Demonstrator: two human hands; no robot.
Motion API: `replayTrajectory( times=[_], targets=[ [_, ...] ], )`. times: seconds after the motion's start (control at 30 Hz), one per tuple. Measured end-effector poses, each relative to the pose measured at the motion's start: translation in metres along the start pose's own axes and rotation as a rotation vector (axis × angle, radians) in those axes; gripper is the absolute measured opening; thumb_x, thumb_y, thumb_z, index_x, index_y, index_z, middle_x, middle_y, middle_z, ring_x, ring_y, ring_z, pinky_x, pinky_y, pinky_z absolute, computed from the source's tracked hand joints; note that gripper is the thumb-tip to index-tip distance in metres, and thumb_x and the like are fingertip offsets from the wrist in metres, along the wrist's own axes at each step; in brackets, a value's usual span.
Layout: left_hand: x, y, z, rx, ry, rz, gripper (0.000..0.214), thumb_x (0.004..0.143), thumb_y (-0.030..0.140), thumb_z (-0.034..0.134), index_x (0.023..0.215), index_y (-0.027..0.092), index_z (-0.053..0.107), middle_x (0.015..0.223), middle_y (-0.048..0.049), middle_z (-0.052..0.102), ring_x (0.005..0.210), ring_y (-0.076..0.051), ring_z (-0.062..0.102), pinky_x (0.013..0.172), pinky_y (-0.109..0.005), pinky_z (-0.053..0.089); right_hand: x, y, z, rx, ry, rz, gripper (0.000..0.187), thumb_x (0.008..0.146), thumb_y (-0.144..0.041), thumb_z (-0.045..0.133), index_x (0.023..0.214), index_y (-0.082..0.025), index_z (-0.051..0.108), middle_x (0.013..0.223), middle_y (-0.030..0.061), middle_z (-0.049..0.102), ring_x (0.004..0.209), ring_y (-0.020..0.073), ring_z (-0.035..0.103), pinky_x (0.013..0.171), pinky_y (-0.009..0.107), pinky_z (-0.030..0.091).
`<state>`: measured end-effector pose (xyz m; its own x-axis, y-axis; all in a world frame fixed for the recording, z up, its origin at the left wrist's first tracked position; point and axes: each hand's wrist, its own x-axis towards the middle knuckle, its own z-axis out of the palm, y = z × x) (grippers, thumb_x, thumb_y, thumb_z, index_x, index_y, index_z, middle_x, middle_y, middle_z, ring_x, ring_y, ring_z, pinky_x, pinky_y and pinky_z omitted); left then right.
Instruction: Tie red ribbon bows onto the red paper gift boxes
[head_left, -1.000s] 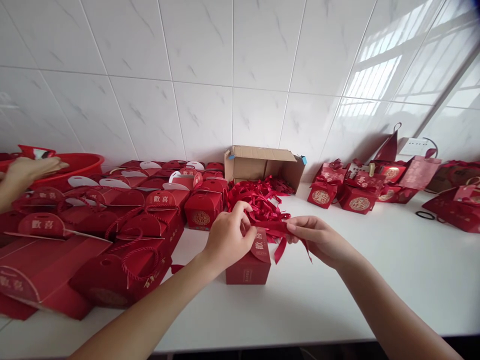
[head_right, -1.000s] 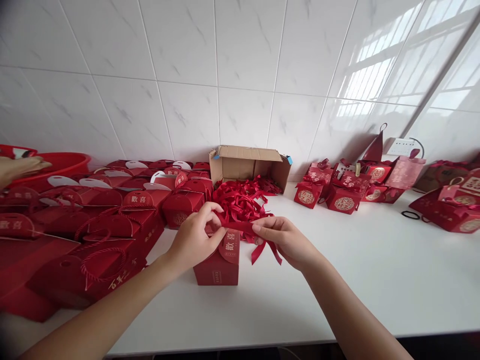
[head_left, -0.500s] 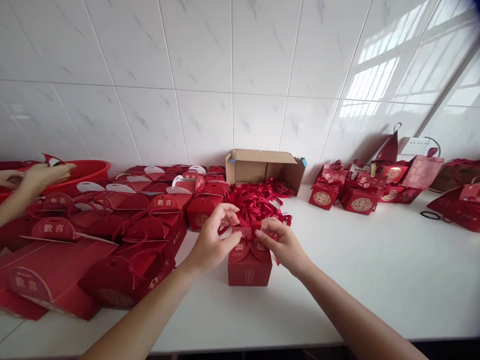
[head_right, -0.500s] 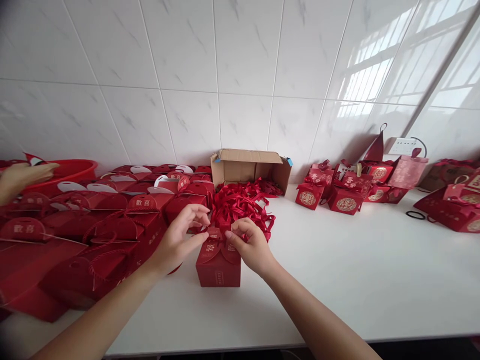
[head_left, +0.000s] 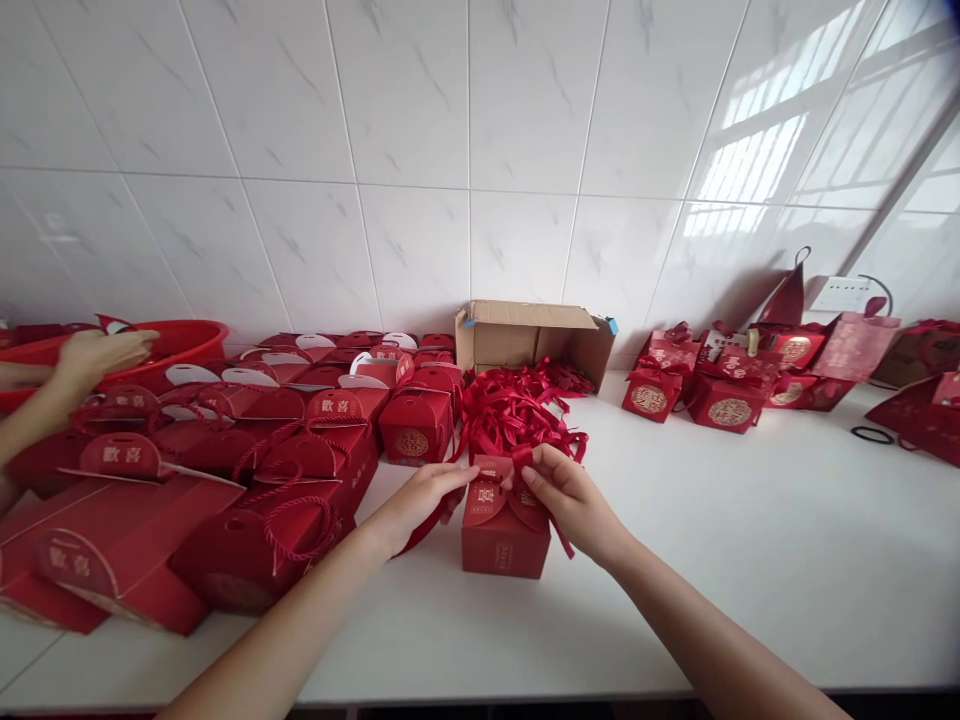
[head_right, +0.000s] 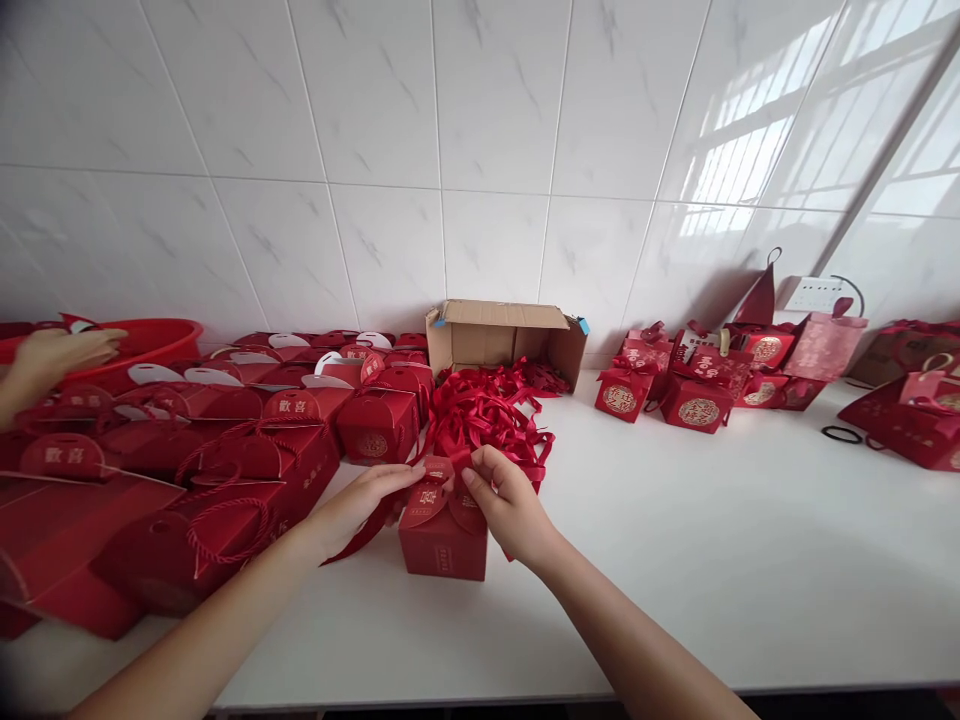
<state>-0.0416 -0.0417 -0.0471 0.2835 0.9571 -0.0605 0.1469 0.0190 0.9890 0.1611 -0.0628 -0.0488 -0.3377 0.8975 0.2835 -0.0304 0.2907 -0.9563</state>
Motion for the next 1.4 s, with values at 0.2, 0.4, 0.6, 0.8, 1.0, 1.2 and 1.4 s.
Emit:
replayTrajectory(
  times=[0.2,0.4,0.6,0.8,1.0,1.2,1.4],
  targets=[
    [-0.015,0.024,-0.009,-0.018,-0.114,0.028,0.035,0.077,0.039,0.06,0.055,0.018,0.041,0.048,0.008,0.03,0.046,-0.008,0.031,0.055,-0.025,0.033,0.005,0.0,0.009,-0.116,0.136,0.028,0.019,0.087,-0.035,0.051,0.077,-0.019,0.052,0.07,0.0008,0.062,0.066,0.0147,0.057,0.064,0.026,0.045],
    [-0.041,0.078,-0.002,0.521,0.091,0.322,0.021,0.08,0.037,0.06,0.071,0.019,0.053,0.066,0.0043,0.05,0.062,-0.011,0.046,0.058,-0.022,0.036,0.006,-0.004,0.012,-0.266,0.14,0.018,0.011,0.082,-0.025,0.052,0.078,-0.018,0.06,0.07,0.0014,0.065,0.066,0.0156,0.059,0.063,0.026,0.045],
    [-0.029,0.114,0.016,0.808,0.11,0.538,0.02,0.087,0.034,0.049,0.073,0.02,0.055,0.06,0.0048,0.053,0.053,-0.01,0.045,0.056,-0.024,0.037,0.004,-0.01,0.009,-0.275,0.1,0.035,0.014,0.08,-0.023,0.052,0.076,-0.017,0.063,0.067,0.0006,0.064,0.064,0.0147,0.056,0.06,0.024,0.042],
    [0.004,0.125,0.042,0.799,0.174,0.493,0.035,0.085,0.038,0.049,0.057,0.018,0.054,0.052,-0.001,0.058,0.049,-0.014,0.05,0.055,-0.028,0.038,-0.001,-0.011,0.011,-0.341,0.089,0.0,0.02,0.08,-0.024,0.052,0.061,-0.017,0.052,0.058,-0.0024,0.051,0.055,0.0112,0.044,0.052,0.023,0.033],
    [0.027,0.086,0.033,0.152,-0.016,0.411,0.04,0.085,0.044,0.054,0.116,0.018,0.052,0.096,-0.0078,0.068,0.086,-0.018,0.064,0.079,-0.031,0.048,0.0,-0.005,0.013,-0.294,0.108,0.006,0.035,0.087,-0.04,0.051,0.062,-0.017,0.058,0.063,0.0017,0.061,0.06,0.0136,0.052,0.056,0.024,0.039],
    [0.0,0.043,0.009,0.436,0.064,0.392,0.032,0.077,0.048,0.064,0.084,0.018,0.068,0.081,-0.0043,0.067,0.076,-0.018,0.061,0.068,-0.028,0.047,-0.001,-0.001,0.011,-0.186,0.098,0.031,0.038,0.084,-0.048,0.055,0.064,-0.017,0.061,0.063,0.0024,0.058,0.059,0.0136,0.048,0.05,0.025,0.036],
    [-0.01,0.024,0.013,0.388,0.093,0.512,0.015,0.078,0.033,0.066,0.076,0.018,0.068,0.082,-0.0036,0.07,0.077,-0.017,0.063,0.072,-0.026,0.048,-0.001,-0.002,0.013,-0.144,0.17,0.055,0.037,0.079,-0.048,0.061,0.062,-0.016,0.061,0.063,0.0012,0.05,0.06,0.0127,0.044,0.053,0.025,0.035]
  ],
)
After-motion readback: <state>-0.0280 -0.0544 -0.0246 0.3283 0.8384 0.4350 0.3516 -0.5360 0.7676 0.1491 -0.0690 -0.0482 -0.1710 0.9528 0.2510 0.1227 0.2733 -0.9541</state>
